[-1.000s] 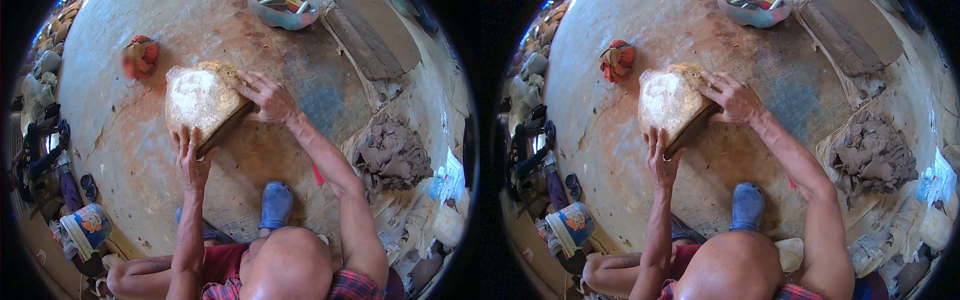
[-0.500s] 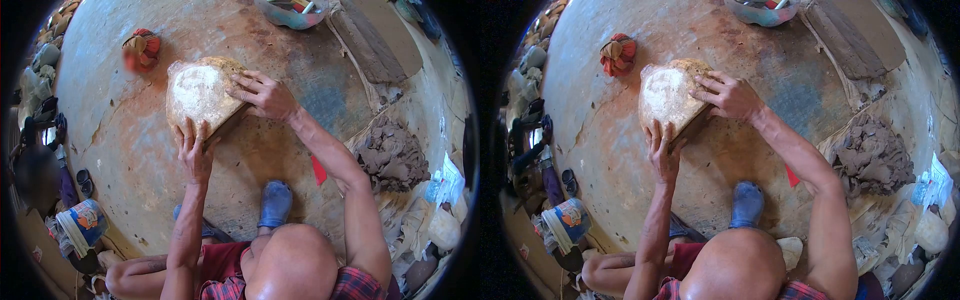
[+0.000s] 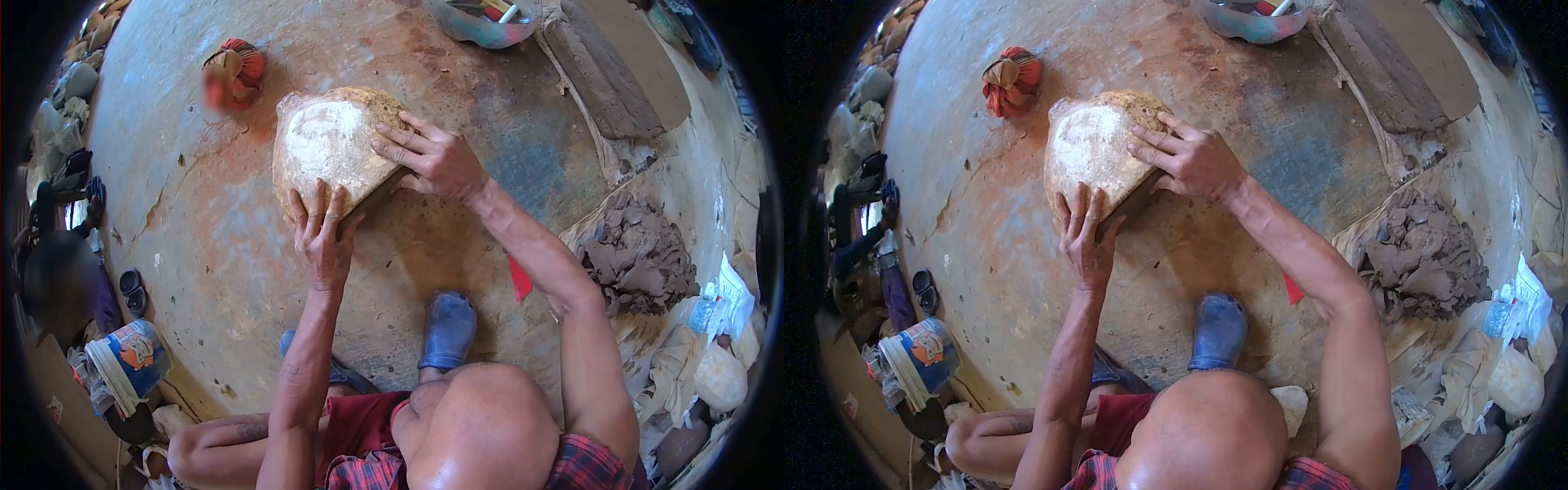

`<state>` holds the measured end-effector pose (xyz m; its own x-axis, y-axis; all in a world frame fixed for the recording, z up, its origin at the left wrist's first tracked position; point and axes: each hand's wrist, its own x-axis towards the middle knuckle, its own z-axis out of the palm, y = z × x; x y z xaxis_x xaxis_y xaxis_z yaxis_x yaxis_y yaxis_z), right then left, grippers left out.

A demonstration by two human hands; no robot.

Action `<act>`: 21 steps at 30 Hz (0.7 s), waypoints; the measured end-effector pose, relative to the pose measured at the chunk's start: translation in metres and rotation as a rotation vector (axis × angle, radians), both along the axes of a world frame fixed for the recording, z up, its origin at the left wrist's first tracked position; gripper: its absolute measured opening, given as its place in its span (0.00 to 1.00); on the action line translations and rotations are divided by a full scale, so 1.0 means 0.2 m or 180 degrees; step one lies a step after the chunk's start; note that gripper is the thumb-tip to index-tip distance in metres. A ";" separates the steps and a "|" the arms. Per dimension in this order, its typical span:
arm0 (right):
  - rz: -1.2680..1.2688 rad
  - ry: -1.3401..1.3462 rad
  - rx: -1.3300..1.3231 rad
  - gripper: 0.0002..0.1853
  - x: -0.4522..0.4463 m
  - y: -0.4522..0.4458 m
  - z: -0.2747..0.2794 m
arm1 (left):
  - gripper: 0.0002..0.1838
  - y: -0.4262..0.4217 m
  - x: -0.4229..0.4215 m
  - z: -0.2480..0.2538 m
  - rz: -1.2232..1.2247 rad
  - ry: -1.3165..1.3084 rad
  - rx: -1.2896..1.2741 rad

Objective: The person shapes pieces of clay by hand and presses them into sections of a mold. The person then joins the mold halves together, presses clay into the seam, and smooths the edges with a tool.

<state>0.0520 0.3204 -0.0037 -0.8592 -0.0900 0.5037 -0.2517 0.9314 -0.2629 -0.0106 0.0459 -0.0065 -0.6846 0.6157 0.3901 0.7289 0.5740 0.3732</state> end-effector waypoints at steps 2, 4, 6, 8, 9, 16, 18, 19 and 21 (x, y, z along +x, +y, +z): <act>-0.0012 0.0015 -0.0046 0.43 0.01 -0.03 0.02 | 0.36 0.01 0.01 0.05 0.0028 -0.0088 -0.0023; 0.0066 -0.0123 -0.0088 0.44 0.03 -0.04 0.04 | 0.36 0.01 0.01 0.05 0.0066 -0.0194 -0.0038; 0.0008 -0.0013 -0.0052 0.44 0.03 -0.06 0.00 | 0.36 0.01 0.00 0.01 -0.0003 0.0032 -0.0031; -0.0048 0.0097 -0.0026 0.43 0.02 -0.08 -0.04 | 0.36 0.02 -0.01 -0.02 0.0007 0.0157 -0.0044; -0.0055 0.0138 -0.0023 0.44 0.02 -0.08 -0.05 | 0.36 0.01 0.00 -0.03 0.0016 0.0283 -0.0057; -0.0245 0.0208 -0.0108 0.44 0.03 -0.14 -0.02 | 0.34 0.05 0.01 0.00 0.0058 0.0106 0.0146; -0.0331 0.0199 -0.0173 0.44 0.04 -0.17 -0.06 | 0.33 0.06 0.02 -0.03 0.0181 0.0403 -0.0021; -0.0406 0.0203 -0.0241 0.44 0.05 -0.18 -0.06 | 0.33 0.06 0.03 -0.03 0.0184 0.0392 -0.0024; -0.0372 0.0227 -0.0354 0.44 0.05 -0.18 -0.07 | 0.34 0.05 0.01 -0.04 0.0168 0.0366 0.0054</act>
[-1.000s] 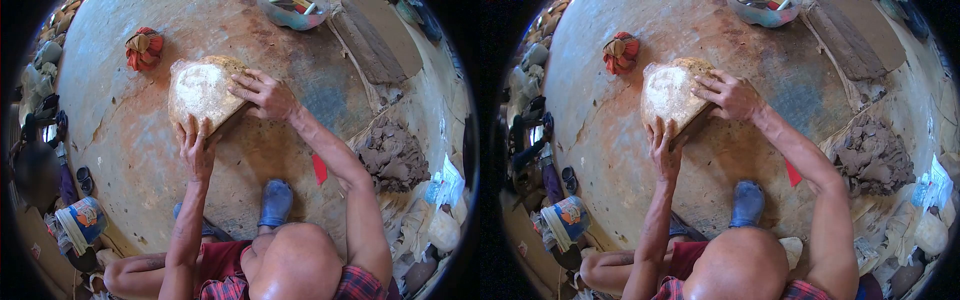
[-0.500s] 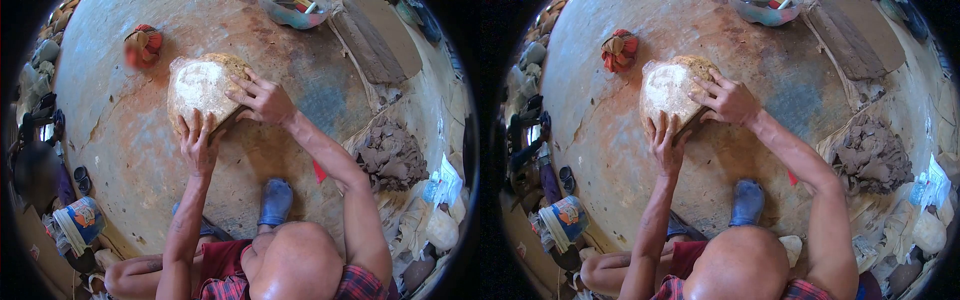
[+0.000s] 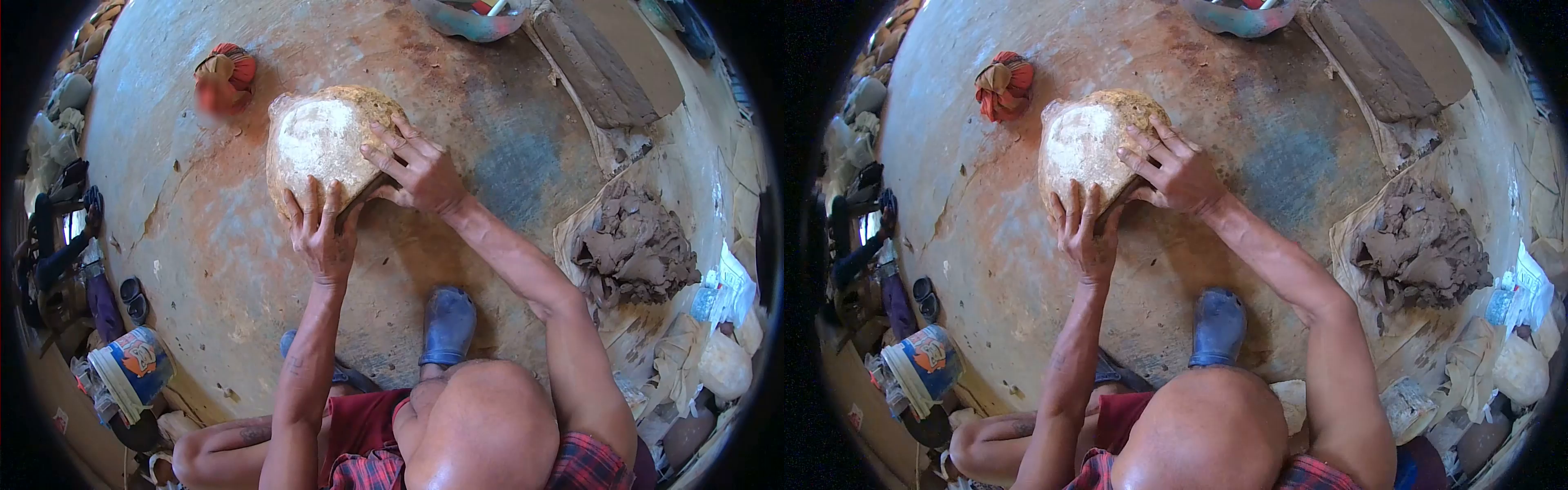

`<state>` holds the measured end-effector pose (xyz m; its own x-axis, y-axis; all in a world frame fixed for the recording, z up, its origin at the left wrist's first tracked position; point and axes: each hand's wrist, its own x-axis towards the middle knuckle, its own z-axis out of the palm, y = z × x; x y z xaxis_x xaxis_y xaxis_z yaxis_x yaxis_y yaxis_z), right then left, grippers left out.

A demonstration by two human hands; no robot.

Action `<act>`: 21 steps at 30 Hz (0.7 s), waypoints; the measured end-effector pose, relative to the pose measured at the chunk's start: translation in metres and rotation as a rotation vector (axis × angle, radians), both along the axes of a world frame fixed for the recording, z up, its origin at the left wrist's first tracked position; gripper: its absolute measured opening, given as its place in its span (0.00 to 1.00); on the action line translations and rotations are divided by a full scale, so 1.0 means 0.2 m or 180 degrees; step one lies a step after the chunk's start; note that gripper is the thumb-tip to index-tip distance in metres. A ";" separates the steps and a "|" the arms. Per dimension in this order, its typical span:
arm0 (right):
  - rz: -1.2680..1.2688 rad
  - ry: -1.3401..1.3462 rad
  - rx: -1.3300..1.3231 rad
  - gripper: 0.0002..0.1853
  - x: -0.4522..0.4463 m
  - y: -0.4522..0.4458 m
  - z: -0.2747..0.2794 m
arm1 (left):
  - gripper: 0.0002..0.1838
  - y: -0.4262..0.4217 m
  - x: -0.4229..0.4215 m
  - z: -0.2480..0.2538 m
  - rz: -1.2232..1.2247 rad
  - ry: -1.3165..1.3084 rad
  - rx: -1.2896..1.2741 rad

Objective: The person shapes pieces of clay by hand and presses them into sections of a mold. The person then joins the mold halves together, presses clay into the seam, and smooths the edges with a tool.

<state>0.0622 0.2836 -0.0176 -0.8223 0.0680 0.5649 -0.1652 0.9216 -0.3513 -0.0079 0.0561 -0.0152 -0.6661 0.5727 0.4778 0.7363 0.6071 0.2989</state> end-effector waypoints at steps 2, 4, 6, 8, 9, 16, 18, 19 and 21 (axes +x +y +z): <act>0.0009 0.0045 -0.0126 0.44 0.01 -0.02 0.00 | 0.34 -0.01 0.01 0.04 -0.0084 -0.0137 -0.0047; -0.0106 0.0048 -0.0167 0.46 0.02 -0.04 0.02 | 0.35 -0.01 0.01 0.09 -0.0142 -0.0246 -0.0070; -0.0217 0.0033 -0.0095 0.46 0.01 -0.07 0.00 | 0.38 -0.02 0.01 0.14 -0.0298 -0.0493 -0.0157; -0.0295 0.0004 0.0000 0.45 0.00 -0.07 0.00 | 0.40 -0.02 0.01 0.15 -0.0331 -0.0512 -0.0228; -0.0284 0.0018 -0.0122 0.45 0.00 -0.08 -0.01 | 0.42 -0.03 0.01 0.15 -0.0357 -0.0535 -0.0311; -0.0623 0.0086 -0.0355 0.52 -0.01 -0.19 0.02 | 0.47 -0.05 0.00 0.19 -0.0451 -0.0663 -0.0492; -0.0493 -0.0038 -0.0409 0.54 0.01 -0.16 0.02 | 0.52 -0.09 -0.02 0.15 -0.0585 -0.0634 -0.0501; -0.0369 -0.0149 -0.0481 0.56 0.01 -0.14 0.05 | 0.52 -0.13 -0.02 0.13 -0.0604 -0.0647 -0.0523; -0.0259 -0.0344 -0.0466 0.59 0.08 -0.02 0.02 | 0.60 -0.20 -0.04 0.07 -0.0378 -0.1268 0.0231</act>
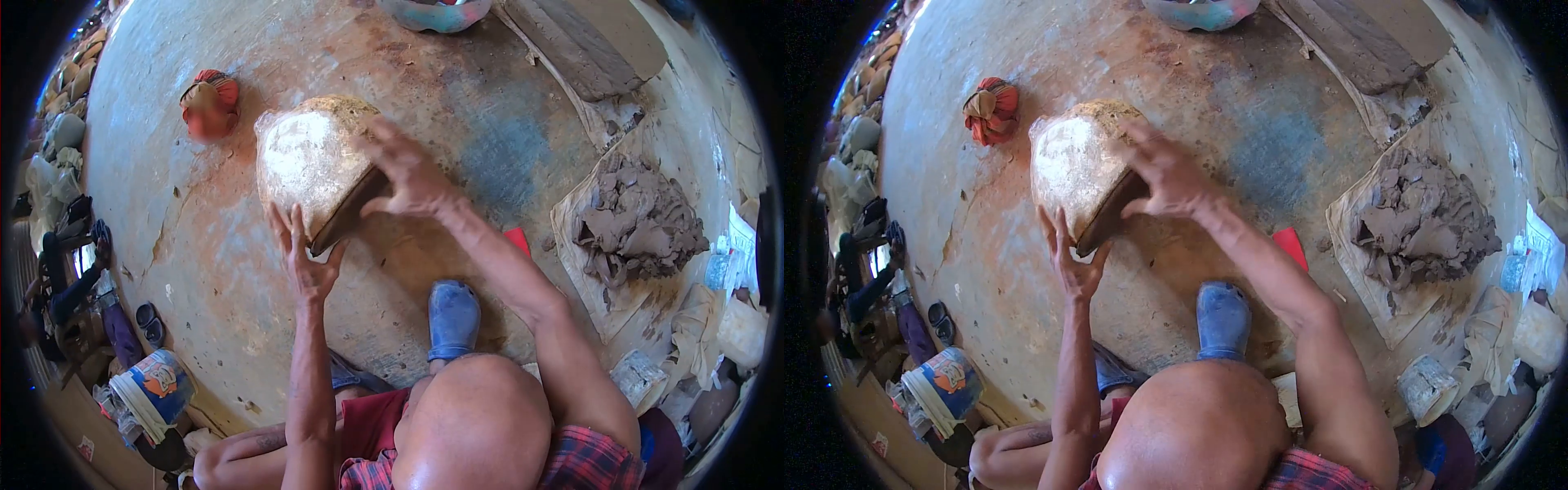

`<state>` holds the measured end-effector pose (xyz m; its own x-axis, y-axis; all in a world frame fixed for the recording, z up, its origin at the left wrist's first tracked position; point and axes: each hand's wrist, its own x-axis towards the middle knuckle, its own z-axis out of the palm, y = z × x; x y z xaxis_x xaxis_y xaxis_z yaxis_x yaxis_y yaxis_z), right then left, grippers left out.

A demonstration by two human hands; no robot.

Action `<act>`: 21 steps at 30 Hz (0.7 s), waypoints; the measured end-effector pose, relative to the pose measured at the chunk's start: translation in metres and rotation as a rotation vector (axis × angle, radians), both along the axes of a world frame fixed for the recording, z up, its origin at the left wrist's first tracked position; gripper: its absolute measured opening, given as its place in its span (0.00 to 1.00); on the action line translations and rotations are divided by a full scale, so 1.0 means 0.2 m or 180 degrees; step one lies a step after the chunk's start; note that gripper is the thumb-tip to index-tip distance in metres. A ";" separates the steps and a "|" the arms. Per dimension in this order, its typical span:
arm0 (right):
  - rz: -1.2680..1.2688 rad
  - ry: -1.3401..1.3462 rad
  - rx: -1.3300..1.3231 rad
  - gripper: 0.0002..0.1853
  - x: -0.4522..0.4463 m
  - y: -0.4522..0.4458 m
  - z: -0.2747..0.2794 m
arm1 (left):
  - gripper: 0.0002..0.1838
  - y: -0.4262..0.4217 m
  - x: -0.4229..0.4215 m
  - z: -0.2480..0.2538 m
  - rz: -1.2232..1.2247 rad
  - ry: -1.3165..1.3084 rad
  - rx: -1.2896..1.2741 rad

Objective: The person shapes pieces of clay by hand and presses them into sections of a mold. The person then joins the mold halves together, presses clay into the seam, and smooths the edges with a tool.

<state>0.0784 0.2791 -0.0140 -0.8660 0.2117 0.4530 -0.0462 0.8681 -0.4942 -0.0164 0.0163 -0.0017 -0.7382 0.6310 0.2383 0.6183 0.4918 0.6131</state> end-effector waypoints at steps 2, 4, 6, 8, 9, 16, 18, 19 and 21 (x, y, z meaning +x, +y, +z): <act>-0.0172 0.0055 -0.1119 0.65 0.05 0.12 -0.13 | 0.65 -0.08 0.00 -0.05 0.0009 0.0107 -0.0073; -0.0167 -0.0096 -0.1460 0.61 0.09 0.19 -0.18 | 0.63 -0.09 0.00 -0.09 0.0136 -0.0066 0.0051; 0.0203 -0.0135 -0.1256 0.56 0.07 0.22 -0.22 | 0.62 -0.08 -0.02 -0.13 0.0163 0.0033 0.0034; 0.0241 -0.0063 -0.1467 0.53 0.03 0.22 -0.24 | 0.61 -0.09 -0.01 -0.16 0.0239 0.0114 -0.0019; 0.0208 -0.0228 -0.1461 0.55 0.01 0.23 -0.24 | 0.60 -0.09 -0.01 -0.17 0.0227 0.0203 0.0029; -0.0111 -0.0110 -0.1190 0.55 0.00 0.19 -0.27 | 0.59 -0.08 -0.03 -0.20 0.0271 0.0428 0.0132; 0.0007 -0.0054 -0.0984 0.57 0.00 0.23 -0.23 | 0.59 -0.08 -0.01 -0.19 0.0269 0.0397 0.0134; 0.0131 -0.0004 -0.0790 0.58 -0.01 0.25 -0.21 | 0.59 -0.08 -0.02 -0.18 0.0273 0.0363 0.0121; 0.0089 -0.0105 -0.0643 0.59 -0.04 0.24 -0.20 | 0.59 -0.07 -0.02 -0.18 0.0284 0.0440 0.0119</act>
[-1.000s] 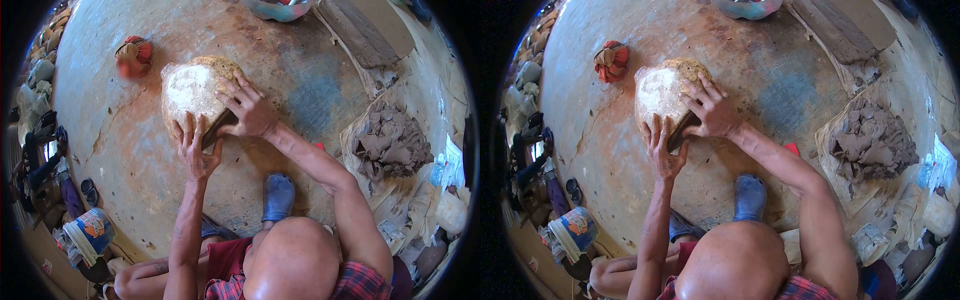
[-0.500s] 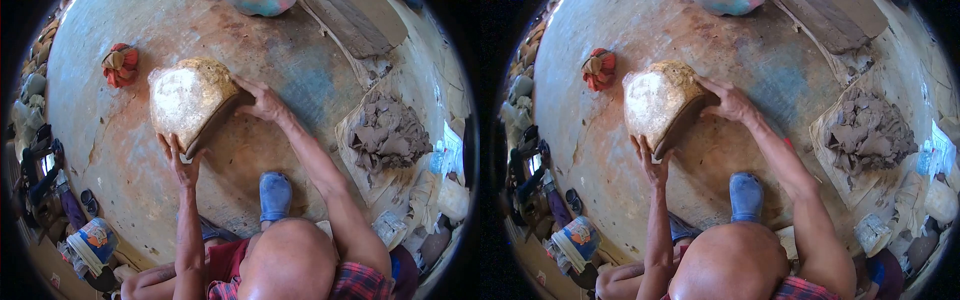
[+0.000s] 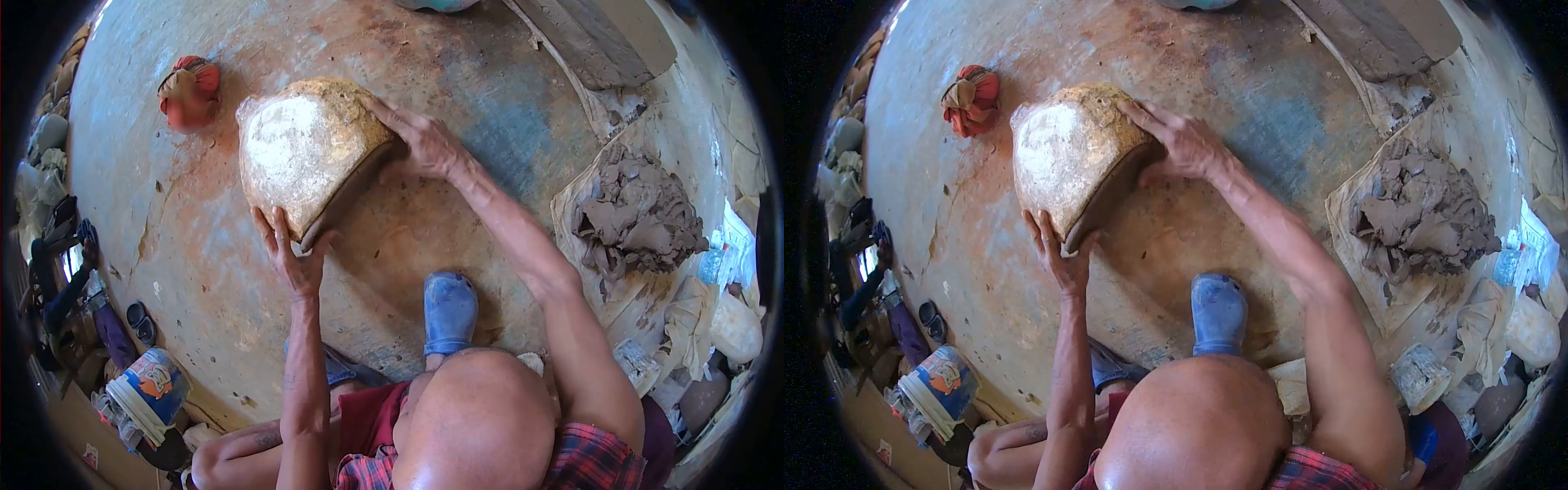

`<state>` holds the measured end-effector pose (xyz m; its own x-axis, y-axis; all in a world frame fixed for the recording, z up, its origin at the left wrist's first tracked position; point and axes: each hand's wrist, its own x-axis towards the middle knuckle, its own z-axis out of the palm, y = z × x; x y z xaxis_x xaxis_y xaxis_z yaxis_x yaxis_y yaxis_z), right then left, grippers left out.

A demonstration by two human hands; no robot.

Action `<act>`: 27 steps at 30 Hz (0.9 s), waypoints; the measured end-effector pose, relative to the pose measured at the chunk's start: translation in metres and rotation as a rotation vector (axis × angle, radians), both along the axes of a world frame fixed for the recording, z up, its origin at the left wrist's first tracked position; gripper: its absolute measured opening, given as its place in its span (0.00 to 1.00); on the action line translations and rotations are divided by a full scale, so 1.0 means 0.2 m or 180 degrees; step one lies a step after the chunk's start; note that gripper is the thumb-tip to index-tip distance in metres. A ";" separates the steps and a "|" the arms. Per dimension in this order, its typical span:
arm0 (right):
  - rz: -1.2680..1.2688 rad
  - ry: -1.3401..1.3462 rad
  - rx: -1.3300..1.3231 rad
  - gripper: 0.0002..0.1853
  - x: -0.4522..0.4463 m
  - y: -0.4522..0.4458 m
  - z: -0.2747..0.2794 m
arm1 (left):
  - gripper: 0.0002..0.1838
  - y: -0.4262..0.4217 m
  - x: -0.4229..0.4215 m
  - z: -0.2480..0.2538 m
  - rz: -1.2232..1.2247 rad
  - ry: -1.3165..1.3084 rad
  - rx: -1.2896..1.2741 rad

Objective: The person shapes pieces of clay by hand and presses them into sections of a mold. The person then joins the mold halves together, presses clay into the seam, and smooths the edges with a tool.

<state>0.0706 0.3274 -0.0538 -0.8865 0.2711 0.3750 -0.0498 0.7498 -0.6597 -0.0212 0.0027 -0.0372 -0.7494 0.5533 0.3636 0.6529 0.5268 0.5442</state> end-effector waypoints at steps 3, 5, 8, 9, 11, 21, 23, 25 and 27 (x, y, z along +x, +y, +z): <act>-0.0058 -0.0104 0.0195 0.62 0.00 0.00 -0.03 | 0.59 0.01 0.00 -0.04 0.0031 0.0050 0.0026; -0.0078 -0.0068 0.0198 0.63 0.02 -0.03 -0.01 | 0.60 -0.01 0.01 -0.05 0.0060 0.0061 0.0014; -0.0164 -0.0279 0.0239 0.60 0.02 -0.04 0.05 | 0.61 0.02 0.01 0.01 0.0085 0.0113 -0.0082; -0.0080 -0.0209 0.0491 0.59 0.02 -0.04 0.07 | 0.60 0.02 0.02 0.04 0.0037 0.0181 -0.0165; 0.0015 -0.0149 0.0727 0.58 -0.01 -0.04 0.10 | 0.59 0.05 0.04 0.08 0.0000 0.0240 -0.0265; -0.0034 0.0196 0.1580 0.50 -0.03 -0.07 0.08 | 0.59 0.09 0.04 0.06 0.0084 0.0446 -0.0213; 0.0012 0.0182 0.1649 0.48 -0.03 -0.09 0.12 | 0.58 0.13 0.06 0.11 0.0074 0.0426 -0.0276; 0.0120 0.0157 0.1436 0.42 -0.02 -0.14 0.14 | 0.56 0.14 0.09 0.16 0.0159 0.0397 -0.0736; 0.0021 0.0166 0.1621 0.44 -0.04 -0.13 0.10 | 0.59 0.14 0.05 0.12 0.0169 0.0456 -0.0817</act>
